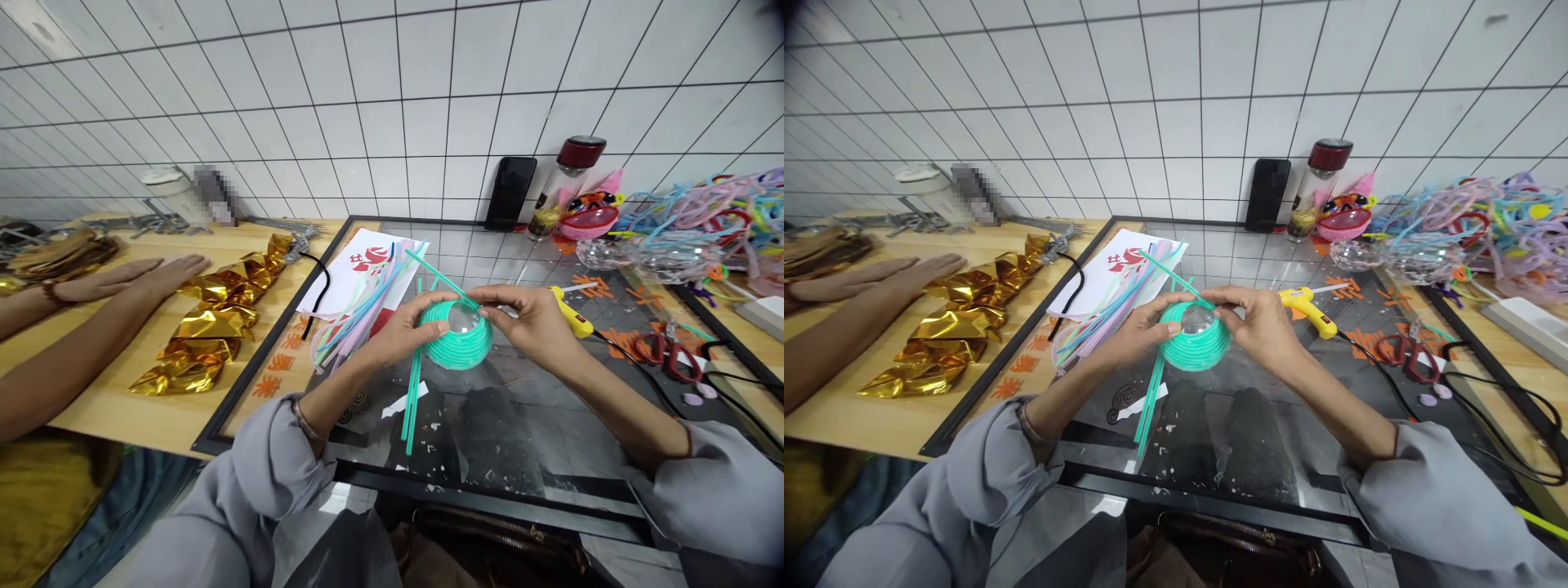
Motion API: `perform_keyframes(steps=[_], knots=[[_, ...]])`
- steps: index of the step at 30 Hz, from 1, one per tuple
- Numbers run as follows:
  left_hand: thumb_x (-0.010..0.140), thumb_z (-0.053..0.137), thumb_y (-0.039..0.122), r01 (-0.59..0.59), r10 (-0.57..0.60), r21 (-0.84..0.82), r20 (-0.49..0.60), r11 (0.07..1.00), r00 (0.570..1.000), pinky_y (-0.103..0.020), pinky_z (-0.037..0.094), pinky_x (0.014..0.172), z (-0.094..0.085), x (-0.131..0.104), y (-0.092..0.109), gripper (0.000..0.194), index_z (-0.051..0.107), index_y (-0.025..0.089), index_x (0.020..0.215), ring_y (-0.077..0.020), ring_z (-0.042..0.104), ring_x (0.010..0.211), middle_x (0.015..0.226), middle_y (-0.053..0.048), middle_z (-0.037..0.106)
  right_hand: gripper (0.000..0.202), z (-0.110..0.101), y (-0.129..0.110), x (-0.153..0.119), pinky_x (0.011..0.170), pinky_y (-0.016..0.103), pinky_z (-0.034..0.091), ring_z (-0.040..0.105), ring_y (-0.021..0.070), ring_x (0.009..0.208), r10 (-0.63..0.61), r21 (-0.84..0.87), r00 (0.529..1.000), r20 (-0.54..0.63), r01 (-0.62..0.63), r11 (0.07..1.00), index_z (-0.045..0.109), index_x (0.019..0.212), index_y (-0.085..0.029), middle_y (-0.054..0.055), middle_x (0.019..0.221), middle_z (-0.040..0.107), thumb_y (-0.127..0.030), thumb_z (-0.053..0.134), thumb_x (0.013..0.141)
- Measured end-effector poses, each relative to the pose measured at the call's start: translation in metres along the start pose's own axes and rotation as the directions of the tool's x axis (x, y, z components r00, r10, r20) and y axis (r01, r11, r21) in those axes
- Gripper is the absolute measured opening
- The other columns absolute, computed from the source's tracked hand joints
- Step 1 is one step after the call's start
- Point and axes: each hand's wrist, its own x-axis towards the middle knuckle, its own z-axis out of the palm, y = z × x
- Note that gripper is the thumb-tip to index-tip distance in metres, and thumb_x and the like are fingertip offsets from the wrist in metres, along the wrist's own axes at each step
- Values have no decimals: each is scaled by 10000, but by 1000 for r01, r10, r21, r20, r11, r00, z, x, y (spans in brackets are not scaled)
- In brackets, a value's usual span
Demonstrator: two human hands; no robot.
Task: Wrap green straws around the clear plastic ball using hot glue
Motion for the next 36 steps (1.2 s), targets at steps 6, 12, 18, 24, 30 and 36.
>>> perform_keyframes(steps=[6,12,18,24,30,36], knots=[[769,710,420,101,-108,-138,-42,985,993,-378,487,924,3,4,-6,481,632,204,1191,-259,612,1071,1152,-61,671,294,2,4,6,921,457,583,751,272,987,-57,-45,998,29,58,997,807,1042,-260,29,1056,801,-185,605,843],[781,689,422,107,-122,-202,-61,974,991,-368,485,921,8,9,-7,457,630,182,1166,-247,620,1053,1161,-73,680,332,4,8,11,941,461,582,753,276,1003,-81,-58,996,34,83,995,810,1044,-248,33,1065,800,-144,569,840],[784,683,377,104,-131,-242,-95,965,987,-388,451,1004,11,9,-3,581,573,195,1325,-288,568,1231,1395,-95,596,350,5,13,12,957,452,578,743,270,1050,-97,-58,994,44,99,993,798,1085,-243,34,1104,792,-145,546,863],[748,704,343,143,-179,-300,-97,943,979,-356,444,969,14,11,-1,636,578,204,1356,-278,581,1193,1419,-78,593,354,7,21,14,937,422,588,750,258,1025,-161,-40,987,27,162,986,798,1081,-231,33,1081,798,-142,532,865],[701,721,296,146,-208,-380,-126,913,970,-284,463,804,17,13,2,503,666,172,1186,-191,631,940,1167,-57,703,343,9,24,14,946,436,579,746,260,1033,-152,-25,988,17,152,988,796,1078,-242,33,1085,797,-158,538,870],[709,724,288,156,-221,-377,-136,913,966,-275,463,765,19,12,5,398,664,172,1085,-174,620,878,1023,-38,700,344,9,24,9,950,441,564,735,254,1044,-120,-21,993,17,120,992,788,1077,-225,45,1097,792,-182,506,884]])
